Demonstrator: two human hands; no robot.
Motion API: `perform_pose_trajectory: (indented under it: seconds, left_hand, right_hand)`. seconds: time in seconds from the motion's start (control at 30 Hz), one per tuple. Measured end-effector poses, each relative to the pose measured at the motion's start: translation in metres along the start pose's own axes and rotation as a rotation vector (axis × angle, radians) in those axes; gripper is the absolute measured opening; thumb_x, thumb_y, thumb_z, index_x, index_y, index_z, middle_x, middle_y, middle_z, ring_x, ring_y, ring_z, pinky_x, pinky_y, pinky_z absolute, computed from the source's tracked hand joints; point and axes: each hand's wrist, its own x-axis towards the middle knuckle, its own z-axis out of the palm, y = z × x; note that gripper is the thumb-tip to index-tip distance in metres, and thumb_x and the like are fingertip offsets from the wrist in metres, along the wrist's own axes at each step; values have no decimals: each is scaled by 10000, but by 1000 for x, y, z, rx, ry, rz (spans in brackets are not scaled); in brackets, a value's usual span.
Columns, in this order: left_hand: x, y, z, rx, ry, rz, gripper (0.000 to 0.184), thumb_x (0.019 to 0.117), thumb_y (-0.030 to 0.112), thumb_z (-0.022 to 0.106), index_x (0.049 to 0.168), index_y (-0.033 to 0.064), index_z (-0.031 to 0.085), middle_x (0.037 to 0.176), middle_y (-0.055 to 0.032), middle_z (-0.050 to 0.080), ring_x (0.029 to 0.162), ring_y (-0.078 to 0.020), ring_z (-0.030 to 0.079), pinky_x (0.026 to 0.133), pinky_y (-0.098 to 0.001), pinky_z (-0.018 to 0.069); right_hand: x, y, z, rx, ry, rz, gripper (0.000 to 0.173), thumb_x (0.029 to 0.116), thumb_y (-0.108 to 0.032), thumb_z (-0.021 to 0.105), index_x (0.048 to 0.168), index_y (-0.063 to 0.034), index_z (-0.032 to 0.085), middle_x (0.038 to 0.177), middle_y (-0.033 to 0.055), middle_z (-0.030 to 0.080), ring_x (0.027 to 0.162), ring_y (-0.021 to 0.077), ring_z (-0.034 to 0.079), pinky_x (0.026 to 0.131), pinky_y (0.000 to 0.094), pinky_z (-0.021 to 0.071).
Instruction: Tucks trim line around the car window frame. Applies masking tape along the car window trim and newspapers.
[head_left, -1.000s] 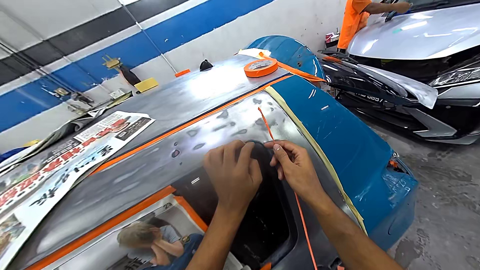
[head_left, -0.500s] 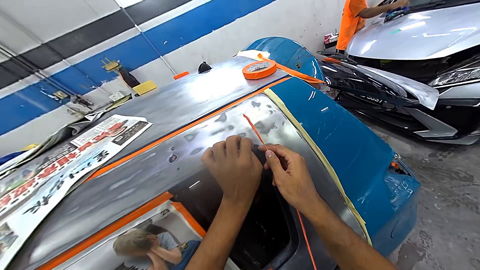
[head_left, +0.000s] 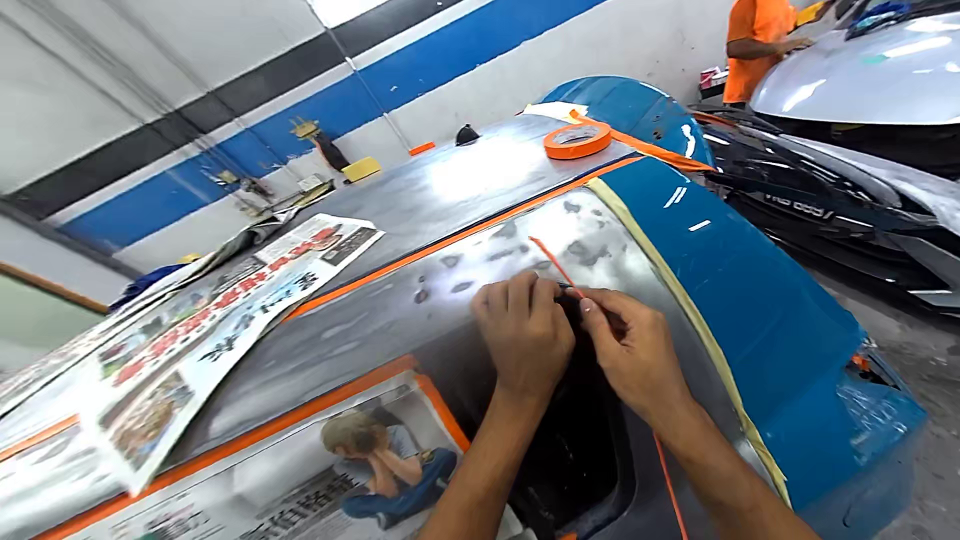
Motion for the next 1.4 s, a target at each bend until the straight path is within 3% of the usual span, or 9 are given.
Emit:
perform_pose_trajectory:
  seconds: [0.17,0.33,0.57,0.83,0.97,1.07,1.13,1.23,1.4]
  left_hand:
    - [-38,-28,-39,141,44,-177,270,977,231,519,1103,133,737,1124,-85,695,1087,-281,615,984,-469,436]
    - [-69,-54,-68,263,186,-470,355,961,265,585,1179,34,742,1119,-205,672,1074,-360,589,963,-484,428]
    - [-71,-32,-56,195,293,-621,308,929,203,649,1132,4,765,1185,-204,687,1127,-274,638,989,-381,495]
    - [-61,-23,-59,99,276,-735,316,960,193,571,1128,-11,744,1210,-197,651,1143,-212,614,984,-314,499]
    - [-52,-17,-72,-42,216,-886,369,897,158,506,1158,7,719,1243,-169,620,1148,-218,611,980,-392,497]
    - [-47,-11,-71,-28,194,-904,397,889,145,498,1191,-16,700,1282,-194,599,1174,-234,595,976,-374,510]
    - [-45,-13,-72,-21,198,-915,371,888,144,501,1155,-1,713,1229,-182,617,1129,-228,605,934,-388,499]
    - [-40,-24,-80,-77,181,-948,286,936,120,507,1091,16,724,1100,-126,639,1002,-165,621,852,-321,520]
    - [-41,-32,-81,-114,144,-1022,211,981,121,529,1093,55,695,1056,-70,621,893,-119,600,772,-306,502]
  right_hand:
    - [3,4,-3,197,-37,65,283,1071,-250,517,1222,-173,743,813,-21,697,488,98,565,410,266,506]
    - [6,8,-2,279,-23,80,280,1067,-242,528,1198,-151,757,735,-7,681,424,102,520,353,236,456]
    - [7,13,0,258,-5,56,283,1055,-251,526,1177,-152,761,716,-17,677,409,97,516,332,235,446]
    - [9,16,-1,277,-13,62,286,1051,-267,531,1183,-157,760,703,-21,673,392,93,510,320,229,447]
    - [10,18,-3,310,-30,69,286,1051,-268,530,1176,-154,761,689,-21,675,387,89,508,320,221,443]
    - [11,19,-4,323,-38,76,283,1042,-273,538,1171,-160,764,685,-20,673,386,88,504,323,214,436]
    - [12,20,-4,325,-46,74,276,1038,-260,540,1168,-162,764,686,-24,675,390,83,510,324,213,440]
    - [13,16,-5,329,-55,69,262,1039,-228,543,1151,-144,764,664,-30,667,391,72,519,323,211,452]
    - [13,10,-9,321,-83,84,249,1056,-199,544,1158,-122,757,679,-17,660,396,84,511,317,214,441]
